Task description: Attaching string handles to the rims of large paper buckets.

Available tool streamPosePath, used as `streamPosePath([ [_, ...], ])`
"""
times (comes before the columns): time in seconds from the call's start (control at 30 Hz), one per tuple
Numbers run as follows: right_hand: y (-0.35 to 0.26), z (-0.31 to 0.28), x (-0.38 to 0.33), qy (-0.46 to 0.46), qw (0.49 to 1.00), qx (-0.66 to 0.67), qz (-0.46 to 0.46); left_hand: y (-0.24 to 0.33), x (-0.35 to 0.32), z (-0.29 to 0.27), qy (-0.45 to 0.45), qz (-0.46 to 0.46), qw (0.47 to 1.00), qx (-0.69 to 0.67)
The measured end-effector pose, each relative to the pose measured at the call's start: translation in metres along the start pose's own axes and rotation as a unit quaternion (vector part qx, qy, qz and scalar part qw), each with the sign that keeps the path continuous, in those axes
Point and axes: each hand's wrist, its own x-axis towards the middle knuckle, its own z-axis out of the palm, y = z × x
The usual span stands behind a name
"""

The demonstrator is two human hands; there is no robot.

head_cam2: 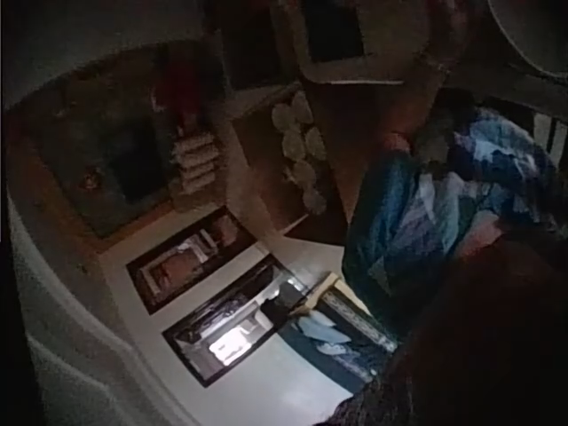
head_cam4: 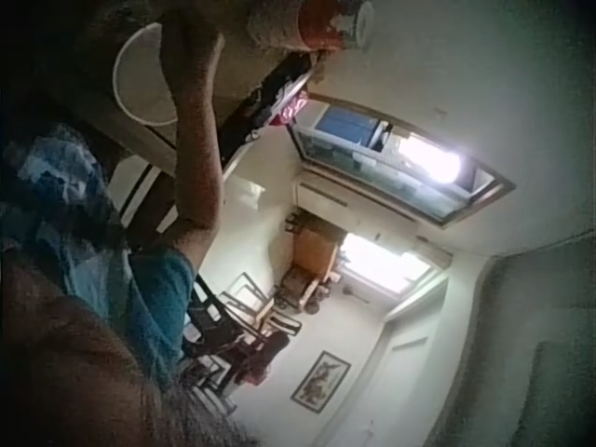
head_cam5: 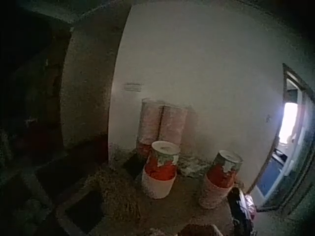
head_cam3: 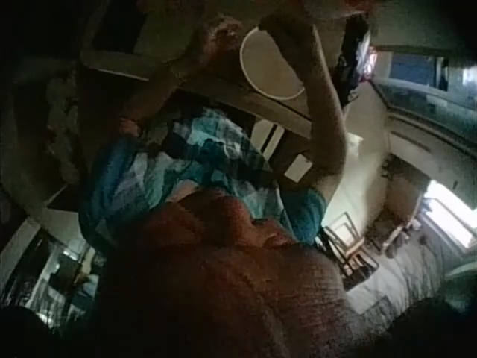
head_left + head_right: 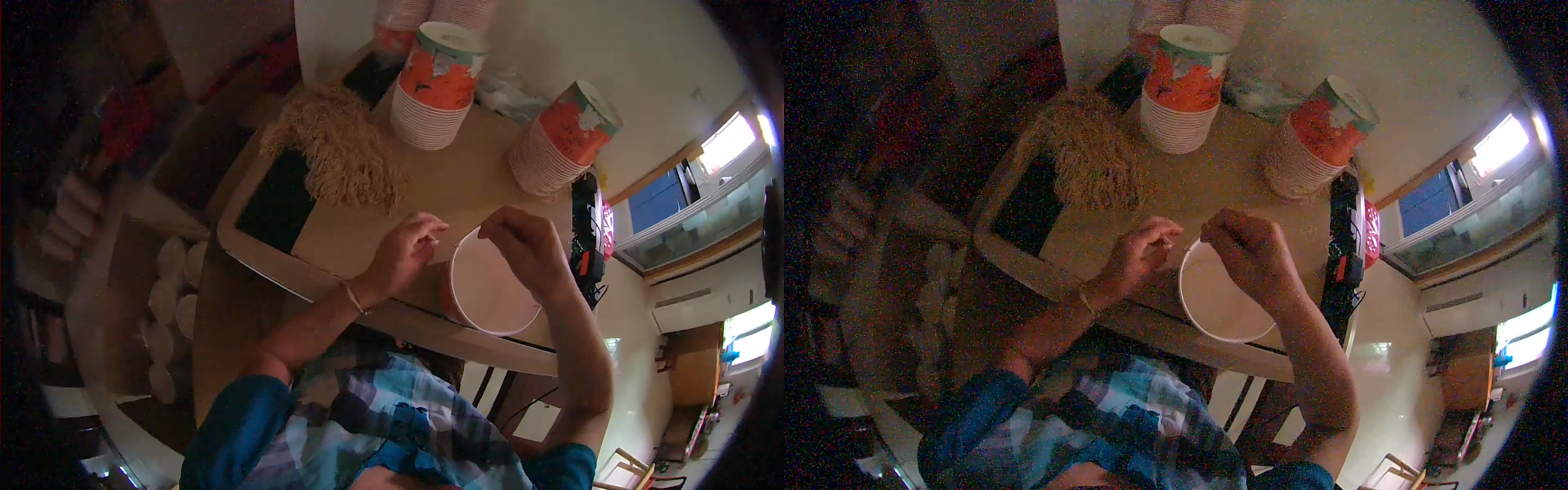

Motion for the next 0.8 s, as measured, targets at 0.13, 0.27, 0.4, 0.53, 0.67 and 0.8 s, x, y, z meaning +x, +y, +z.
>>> streamPosePath([
  [0.13, 0.004, -0.003, 0.002, -0.003, 0.999, -0.04, -0.036, 0.02, -0.002, -0.01, -0.029, -0.003, 0.999, -0.041],
  [0.27, 0.004, -0.002, 0.003, -0.005, 0.998, -0.054, -0.01, 0.02, 0.002, -0.005, -0.03, 0.028, 0.999, 0.007],
  [0.4, 0.001, -0.003, 0.003, -0.005, 0.998, -0.062, 0.0, 0.015, 0.003, 0.0, -0.016, 0.035, 0.998, 0.039],
  [0.53, -0.003, -0.003, 0.003, -0.005, 0.998, -0.059, 0.01, 0.014, 0.003, -0.003, -0.048, 0.001, 0.997, 0.052],
  [0.67, -0.012, -0.002, -0.001, -0.002, 0.998, -0.016, 0.054, 0.009, 0.002, -0.003, -0.056, 0.04, 0.993, 0.094],
  [0.8, -0.003, -0.004, -0.002, 0.012, 0.999, -0.014, 0.042, 0.01, 0.005, -0.003, -0.082, 0.053, 0.991, 0.095],
])
